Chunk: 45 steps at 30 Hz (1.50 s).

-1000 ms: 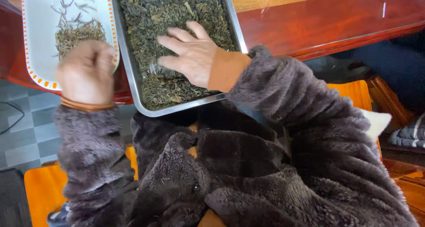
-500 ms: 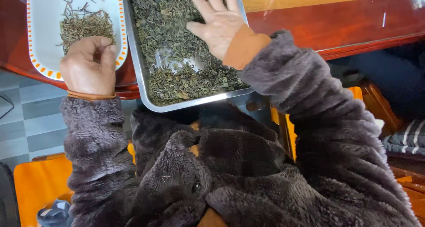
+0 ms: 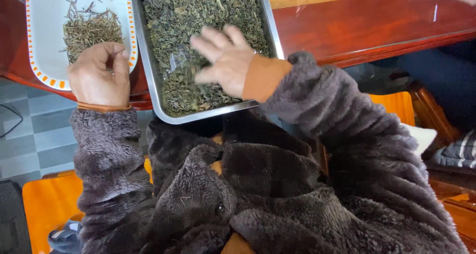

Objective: Sorting through dried tea leaves in a metal tray to remove stems and debris by hand

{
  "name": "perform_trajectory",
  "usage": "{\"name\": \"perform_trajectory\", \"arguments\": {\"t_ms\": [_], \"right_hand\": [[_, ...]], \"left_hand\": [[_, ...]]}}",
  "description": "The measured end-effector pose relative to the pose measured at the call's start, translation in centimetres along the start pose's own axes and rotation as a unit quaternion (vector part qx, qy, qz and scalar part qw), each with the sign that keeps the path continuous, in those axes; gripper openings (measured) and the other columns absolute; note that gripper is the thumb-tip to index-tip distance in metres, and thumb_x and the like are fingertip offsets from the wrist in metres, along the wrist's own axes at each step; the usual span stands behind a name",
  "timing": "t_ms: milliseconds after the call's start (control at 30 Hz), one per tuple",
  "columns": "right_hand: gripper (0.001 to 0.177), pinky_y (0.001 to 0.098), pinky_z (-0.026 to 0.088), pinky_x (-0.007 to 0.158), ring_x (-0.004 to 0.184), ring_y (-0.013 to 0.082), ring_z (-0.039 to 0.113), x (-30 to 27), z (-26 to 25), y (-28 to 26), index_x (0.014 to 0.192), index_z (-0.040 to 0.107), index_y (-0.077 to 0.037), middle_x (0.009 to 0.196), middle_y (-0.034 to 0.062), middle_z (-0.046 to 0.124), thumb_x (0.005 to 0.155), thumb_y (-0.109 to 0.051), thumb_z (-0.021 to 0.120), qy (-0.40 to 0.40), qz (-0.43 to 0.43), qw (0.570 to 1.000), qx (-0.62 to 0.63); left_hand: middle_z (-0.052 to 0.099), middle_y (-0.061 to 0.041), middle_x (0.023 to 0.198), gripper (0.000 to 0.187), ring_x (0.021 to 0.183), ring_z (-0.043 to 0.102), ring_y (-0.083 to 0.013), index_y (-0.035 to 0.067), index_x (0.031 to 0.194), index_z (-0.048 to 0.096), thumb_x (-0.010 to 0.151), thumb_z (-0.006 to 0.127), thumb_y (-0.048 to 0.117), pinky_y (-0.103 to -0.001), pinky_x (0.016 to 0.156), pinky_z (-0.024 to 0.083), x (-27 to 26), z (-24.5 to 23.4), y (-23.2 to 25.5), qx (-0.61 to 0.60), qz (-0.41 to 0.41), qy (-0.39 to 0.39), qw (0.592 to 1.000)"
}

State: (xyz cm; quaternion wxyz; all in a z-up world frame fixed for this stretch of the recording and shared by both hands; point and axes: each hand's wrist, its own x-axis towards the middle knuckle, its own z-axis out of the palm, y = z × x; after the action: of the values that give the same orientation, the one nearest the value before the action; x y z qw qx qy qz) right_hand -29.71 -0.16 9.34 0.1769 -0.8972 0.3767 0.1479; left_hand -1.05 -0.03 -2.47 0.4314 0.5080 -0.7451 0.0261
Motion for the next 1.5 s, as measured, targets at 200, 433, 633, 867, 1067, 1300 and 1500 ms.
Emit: {"name": "perform_trajectory", "arguments": {"t_ms": [200, 433, 633, 867, 1067, 1300, 1500], "right_hand": [[0.085, 0.0583, 0.003, 0.120, 0.151, 0.0435, 0.011, -0.3, 0.4, 4.2, 0.135, 0.064, -0.031, 0.166, 0.0195, 0.018, 0.071, 0.024, 0.058, 0.136, 0.090, 0.986, 0.023], [0.027, 0.0596, 0.024, 0.107, 0.136, 0.0402, 0.045, -1.0, 5.6, 9.6, 0.102, 0.077, -0.033, 0.144, 0.0162, 0.060, 0.090, -0.009, 0.075, 0.374, -0.030, 0.926, -0.042], [0.087, 0.0622, 0.003, 0.120, 0.152, 0.0425, 0.007, -1.4, 0.9, 2.1, 0.132, 0.066, -0.042, 0.168, 0.0134, 0.016, 0.071, 0.020, 0.061, 0.044, 0.051, 0.996, 0.056], [0.060, 0.0655, 0.010, 0.116, 0.148, 0.0493, 0.018, -1.3, 2.6, 8.0, 0.126, 0.071, -0.026, 0.163, 0.0257, 0.027, 0.079, 0.010, 0.064, 0.170, 0.095, 0.981, -0.014], [0.028, 0.0538, 0.022, 0.114, 0.127, 0.0304, 0.053, -3.1, 2.4, 9.0, 0.098, 0.078, -0.025, 0.130, 0.0026, 0.069, 0.088, 0.000, 0.072, 0.226, 0.107, 0.967, 0.048], [0.021, 0.0580, 0.030, 0.111, 0.085, 0.0205, 0.066, -3.1, 5.7, 8.6, 0.103, 0.077, -0.025, 0.083, -0.0037, 0.069, 0.096, -0.007, 0.070, 0.288, -0.044, 0.955, 0.059], [0.008, 0.0501, 0.029, 0.109, 0.091, 0.0249, 0.065, 2.2, 4.8, 6.3, 0.092, 0.077, -0.026, 0.090, -0.0060, 0.072, 0.097, -0.021, 0.075, 0.291, -0.095, 0.952, -0.032]], "left_hand": [[0.079, -0.014, 0.105, 0.003, 0.091, 0.073, -0.0331, 0.001, 0.108, 0.079, 0.105, 0.078, 0.000, -0.045, 0.082, 0.057, -0.3, -0.2, -0.4, 0.002, 0.009, -0.005, 1.000], [0.076, -0.019, 0.104, 0.004, 0.093, 0.071, -0.0347, -0.004, 0.108, 0.080, 0.106, 0.082, -0.002, -0.045, 0.081, 0.055, 0.9, -0.3, 2.2, -0.037, 0.014, -0.008, 0.999], [0.080, -0.013, 0.089, 0.009, 0.081, 0.079, -0.0255, 0.003, 0.095, 0.082, 0.098, 0.086, -0.005, -0.042, 0.085, 0.067, 4.0, 0.3, 8.9, -0.084, 0.134, -0.105, 0.982], [0.080, 0.001, 0.098, 0.032, 0.090, 0.073, -0.0236, 0.025, 0.109, 0.081, 0.081, 0.092, 0.037, -0.044, 0.100, 0.040, 1.9, 3.6, 6.0, 0.124, 0.121, -0.189, 0.967], [0.077, 0.001, 0.095, 0.033, 0.085, 0.070, -0.0244, 0.022, 0.105, 0.081, 0.076, 0.089, 0.009, -0.044, 0.097, 0.042, 1.7, 5.3, 3.8, 0.084, 0.107, -0.156, 0.978], [0.074, 0.004, 0.086, 0.025, 0.077, 0.068, -0.0206, 0.023, 0.101, 0.080, 0.081, 0.083, 0.006, -0.039, 0.094, 0.040, 1.5, 6.4, 2.9, 0.067, 0.104, -0.125, 0.985], [0.072, 0.003, 0.086, 0.026, 0.075, 0.066, -0.0236, 0.023, 0.101, 0.080, 0.081, 0.079, 0.006, -0.040, 0.092, 0.038, 1.5, 6.3, 3.0, 0.065, 0.105, -0.119, 0.985]]}}
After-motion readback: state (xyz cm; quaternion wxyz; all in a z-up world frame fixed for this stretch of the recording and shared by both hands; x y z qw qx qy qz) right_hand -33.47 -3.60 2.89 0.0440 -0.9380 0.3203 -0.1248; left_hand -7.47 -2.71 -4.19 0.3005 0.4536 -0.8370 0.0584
